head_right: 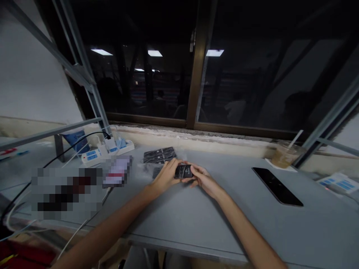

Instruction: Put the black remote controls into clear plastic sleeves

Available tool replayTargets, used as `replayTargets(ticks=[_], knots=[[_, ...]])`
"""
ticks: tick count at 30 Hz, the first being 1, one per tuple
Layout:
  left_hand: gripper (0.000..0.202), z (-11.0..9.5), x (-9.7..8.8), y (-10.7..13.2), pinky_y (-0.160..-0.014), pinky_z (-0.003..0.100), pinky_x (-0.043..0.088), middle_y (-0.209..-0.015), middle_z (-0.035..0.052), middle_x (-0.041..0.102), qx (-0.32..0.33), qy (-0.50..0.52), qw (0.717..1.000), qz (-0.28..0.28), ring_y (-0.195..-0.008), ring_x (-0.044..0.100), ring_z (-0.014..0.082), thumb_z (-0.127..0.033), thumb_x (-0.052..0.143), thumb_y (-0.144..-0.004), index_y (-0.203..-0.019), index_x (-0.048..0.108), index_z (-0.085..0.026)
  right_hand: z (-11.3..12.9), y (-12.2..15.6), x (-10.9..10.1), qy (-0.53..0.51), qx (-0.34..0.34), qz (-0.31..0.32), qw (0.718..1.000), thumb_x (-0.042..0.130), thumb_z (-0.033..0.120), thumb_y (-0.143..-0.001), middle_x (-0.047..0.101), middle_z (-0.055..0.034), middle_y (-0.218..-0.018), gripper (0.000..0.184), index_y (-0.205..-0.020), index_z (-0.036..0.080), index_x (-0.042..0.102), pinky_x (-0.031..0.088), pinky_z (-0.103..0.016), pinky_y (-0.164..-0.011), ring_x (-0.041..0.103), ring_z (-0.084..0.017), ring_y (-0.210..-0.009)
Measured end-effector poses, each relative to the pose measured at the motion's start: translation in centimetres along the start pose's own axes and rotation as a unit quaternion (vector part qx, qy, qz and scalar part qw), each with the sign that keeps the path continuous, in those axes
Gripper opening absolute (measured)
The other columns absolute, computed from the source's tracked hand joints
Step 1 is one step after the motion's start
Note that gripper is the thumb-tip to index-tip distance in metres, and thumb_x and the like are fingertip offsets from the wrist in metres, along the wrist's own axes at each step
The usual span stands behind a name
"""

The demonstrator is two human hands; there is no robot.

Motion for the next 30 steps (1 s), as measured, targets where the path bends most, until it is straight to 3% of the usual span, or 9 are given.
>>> replayTargets(ticks=[5, 7, 9, 12, 16, 21, 26, 30], knots=[[0.047, 1.8, -0.6, -0.3, -0.093, 0.037, 0.033, -0.116, 0.0054, 0.054, -0.064, -0.056, 0.996, -0.028, -0.110, 0.049, 0.0224, -0.021, 0.061, -0.076, -0.119, 0.043, -0.024, 0.8, -0.1, -2.4, -0.043, -0.040, -0.147, 0.987, 0.056, 0.038, -0.079, 0.068, -0.0076, -0.088, 0.032, -0.103, 0.021, 0.064, 0.051, -0.019, -0.046, 0.065, -0.015, -0.066], [0.045, 2.6, -0.8, -0.2, -0.092, 0.036, 0.035, -0.114, 0.0040, 0.056, -0.081, -0.072, 0.994, -0.012, -0.107, 0.052, 0.0219, -0.019, 0.062, -0.075, -0.117, 0.046, -0.026, 0.9, 0.1, -2.9, -0.053, -0.039, -0.139, 0.988, 0.059, 0.035, -0.076, 0.067, -0.0069, -0.096, 0.029, -0.102, 0.023, 0.064, 0.052, -0.019, -0.047, 0.066, -0.016, -0.076], [0.045, 3.1, -0.9, 0.0, -0.091, 0.035, 0.035, -0.112, 0.0040, 0.057, -0.077, -0.090, 0.993, 0.002, -0.105, 0.053, 0.0219, -0.020, 0.065, -0.074, -0.115, 0.048, -0.025, 0.8, 0.2, -3.0, -0.042, -0.020, -0.086, 0.995, 0.063, 0.031, -0.073, 0.064, -0.0058, -0.103, 0.034, -0.107, 0.025, 0.062, 0.052, -0.020, -0.050, 0.065, -0.016, -0.081], [0.046, 3.0, -0.9, 0.5, -0.091, 0.034, 0.035, -0.113, 0.0045, 0.057, -0.047, -0.120, 0.991, 0.020, -0.106, 0.053, 0.0214, -0.022, 0.065, -0.074, -0.117, 0.048, -0.025, 0.6, 0.4, -2.8, 0.009, 0.011, -0.041, 0.999, 0.067, 0.028, -0.069, 0.065, -0.0041, -0.092, 0.048, -0.116, 0.025, 0.057, 0.052, -0.020, -0.050, 0.063, -0.013, -0.070], [0.047, 1.7, -0.6, 0.7, -0.088, 0.033, 0.035, -0.109, 0.0056, 0.059, -0.003, -0.134, 0.990, 0.034, -0.104, 0.053, 0.0218, -0.028, 0.065, -0.075, -0.119, 0.048, -0.023, -0.1, 0.4, -2.3, 0.094, 0.002, -0.071, 0.993, 0.072, 0.029, -0.063, 0.063, 0.0006, -0.070, 0.052, -0.113, 0.021, 0.060, 0.046, -0.017, -0.042, 0.052, -0.007, -0.048], [0.049, 1.3, 0.5, 0.3, -0.086, 0.031, 0.034, -0.105, 0.0060, 0.059, 0.049, -0.143, 0.986, 0.066, -0.099, 0.054, 0.0208, -0.036, 0.063, -0.076, -0.121, 0.048, -0.024, -1.5, -0.4, -1.6, 0.167, -0.027, -0.074, 0.983, 0.073, 0.034, -0.060, 0.057, 0.0053, -0.056, 0.051, -0.107, 0.017, 0.062, 0.036, -0.015, -0.034, 0.041, -0.004, -0.037], [0.051, 2.1, 0.9, 0.1, -0.085, 0.032, 0.036, -0.105, 0.0072, 0.057, 0.010, -0.144, 0.987, 0.068, -0.100, 0.053, 0.0219, -0.040, 0.060, -0.077, -0.124, 0.047, -0.024, -2.0, -1.2, -1.4, 0.143, -0.042, -0.158, 0.976, 0.071, 0.030, -0.058, 0.052, 0.0082, -0.049, 0.051, -0.105, 0.016, 0.059, 0.034, -0.015, -0.032, 0.041, -0.005, -0.034], [0.049, 2.7, 0.6, 0.4, -0.086, 0.034, 0.038, -0.106, 0.0082, 0.055, -0.047, -0.172, 0.982, 0.067, -0.101, 0.050, 0.0234, -0.039, 0.059, -0.078, -0.124, 0.049, -0.024, -1.6, -1.4, -2.0, 0.117, -0.062, -0.211, 0.969, 0.065, 0.028, -0.060, 0.061, 0.0027, -0.068, 0.043, -0.102, 0.019, 0.059, 0.038, -0.016, -0.033, 0.052, -0.007, -0.043]])
Point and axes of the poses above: each hand's wrist, its own y-axis away from the middle knuckle, its own x-axis out of the palm, z = x × y, the point moved 1 cm from there along -y, towards the middle knuckle
